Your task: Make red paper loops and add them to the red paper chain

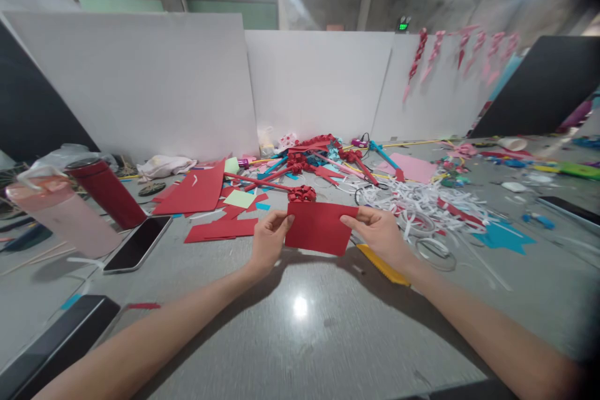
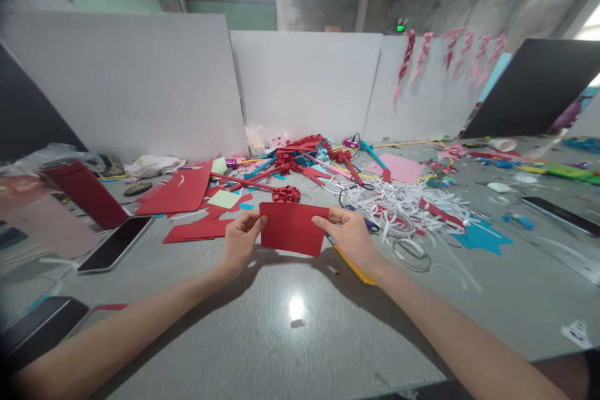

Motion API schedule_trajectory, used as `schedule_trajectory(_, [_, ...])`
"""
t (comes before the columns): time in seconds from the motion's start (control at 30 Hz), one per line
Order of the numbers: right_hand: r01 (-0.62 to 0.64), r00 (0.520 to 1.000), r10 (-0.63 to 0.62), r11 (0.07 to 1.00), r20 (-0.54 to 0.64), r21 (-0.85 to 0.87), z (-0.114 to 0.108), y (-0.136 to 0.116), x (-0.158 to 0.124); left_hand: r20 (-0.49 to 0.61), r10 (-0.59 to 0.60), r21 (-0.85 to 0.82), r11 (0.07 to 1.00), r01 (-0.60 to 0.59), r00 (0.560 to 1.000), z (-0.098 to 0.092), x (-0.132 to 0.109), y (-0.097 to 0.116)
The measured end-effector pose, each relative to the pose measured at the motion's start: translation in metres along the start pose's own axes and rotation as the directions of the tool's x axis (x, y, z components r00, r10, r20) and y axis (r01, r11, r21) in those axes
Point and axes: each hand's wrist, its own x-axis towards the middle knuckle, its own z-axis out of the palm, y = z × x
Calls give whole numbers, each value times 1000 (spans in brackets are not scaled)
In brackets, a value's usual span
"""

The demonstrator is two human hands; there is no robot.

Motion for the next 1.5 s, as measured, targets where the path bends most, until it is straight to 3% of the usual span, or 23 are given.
schedule_trajectory(0.37, [-8, 996, 4, 999, 85, 52, -1, 10, 3, 48, -80, -2, 997, 80, 996, -8, 6, -17])
schedule_trajectory(0.87, [10, 993, -13, 1000, 120, 27, -5, 18, 10, 38, -83, 14, 997, 82, 996, -7, 5, -14])
schedule_trajectory(1.07, [33, 994, -36, 999, 99, 29, -6, 17, 9, 170, -171, 20, 985, 170, 971, -6, 3, -11])
schedule_trajectory(1.27, [56, 997, -55, 998, 52, -8, -7, 14, 9, 138, -106, 81, 992, 95, 985, -7, 2, -11])
schedule_trajectory(1.5, [52, 996, -49, 998, 73, -44, -8, 12, 8, 224, -115, 89, 991, 97, 968, -8, 3, -14])
